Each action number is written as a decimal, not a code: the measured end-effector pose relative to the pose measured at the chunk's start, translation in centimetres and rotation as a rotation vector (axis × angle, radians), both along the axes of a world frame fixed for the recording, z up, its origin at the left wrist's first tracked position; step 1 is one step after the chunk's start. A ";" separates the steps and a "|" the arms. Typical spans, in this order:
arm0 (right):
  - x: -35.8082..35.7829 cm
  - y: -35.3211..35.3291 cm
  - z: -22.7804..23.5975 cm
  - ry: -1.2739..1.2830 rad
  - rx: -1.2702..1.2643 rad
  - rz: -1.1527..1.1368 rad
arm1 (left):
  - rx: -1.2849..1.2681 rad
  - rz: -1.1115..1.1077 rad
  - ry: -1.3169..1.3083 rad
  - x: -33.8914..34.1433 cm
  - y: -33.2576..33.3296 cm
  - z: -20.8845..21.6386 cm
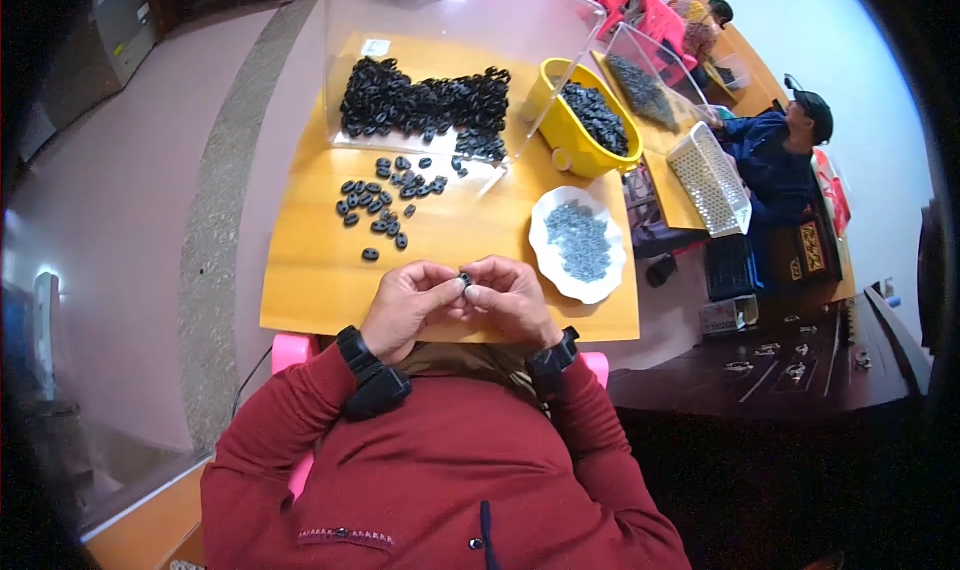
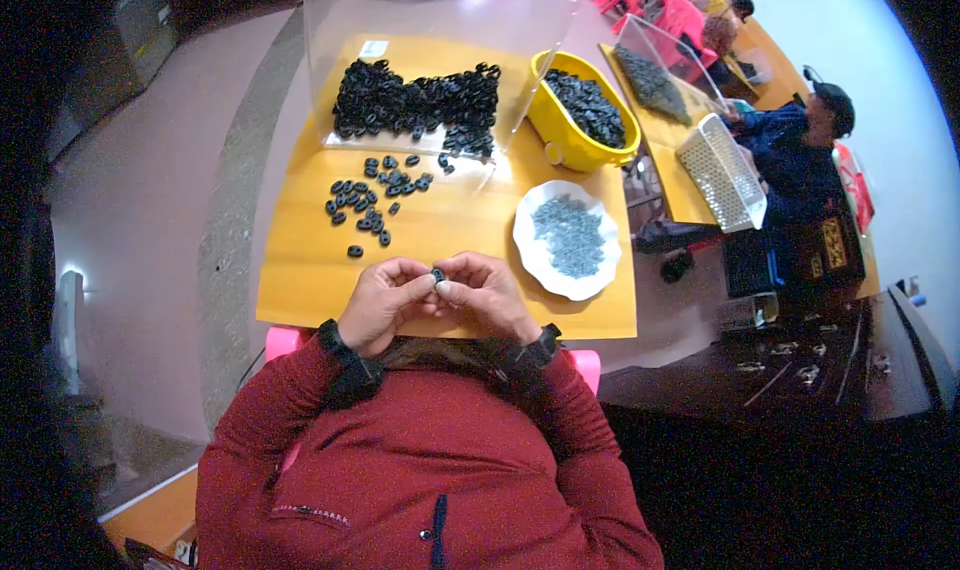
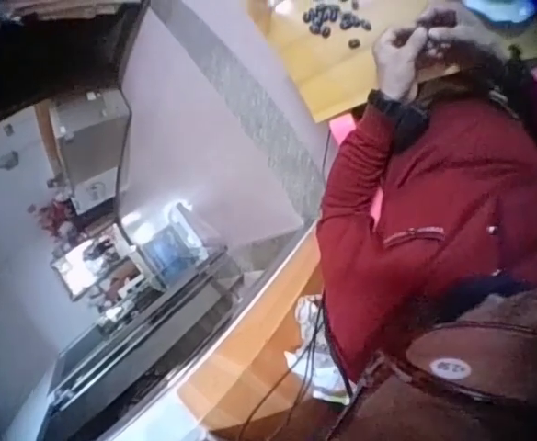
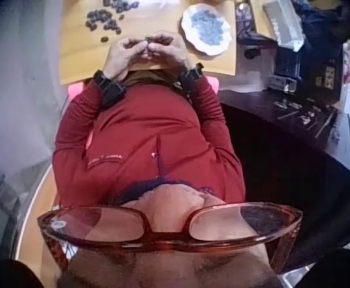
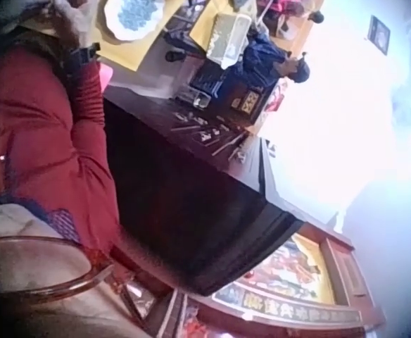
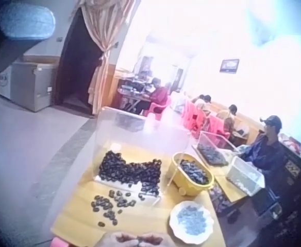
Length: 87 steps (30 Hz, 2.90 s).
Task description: The person picks up a black plastic toggle and a metal spring by hand, inserts the spring into the toggle, and places the assembled unit into a white plate.
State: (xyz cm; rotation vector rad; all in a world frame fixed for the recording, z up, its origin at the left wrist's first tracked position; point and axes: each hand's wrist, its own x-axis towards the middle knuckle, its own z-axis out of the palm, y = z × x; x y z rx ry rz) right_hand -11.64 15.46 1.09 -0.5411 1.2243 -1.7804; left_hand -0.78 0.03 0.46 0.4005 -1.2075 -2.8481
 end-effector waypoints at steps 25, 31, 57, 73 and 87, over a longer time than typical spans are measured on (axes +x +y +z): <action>-21.1 2.2 9.2 0.706 0.353 -0.697 | 0.038 -0.010 -0.068 0.6 -0.3 0.1; -13.2 -2.2 5.9 0.795 0.352 -0.328 | 0.033 -0.030 -0.049 0.2 -0.3 -0.4; -3.3 -5.8 0.2 0.742 0.336 0.021 | 0.095 0.187 -0.023 0.3 -0.1 -0.3; -0.5 0.3 2.4 0.904 0.295 -0.191 | 0.025 0.133 -0.044 0.4 -0.1 -0.3; -7.8 7.6 2.1 1.518 0.936 -0.325 | -0.009 0.084 -0.055 0.3 0.2 -0.1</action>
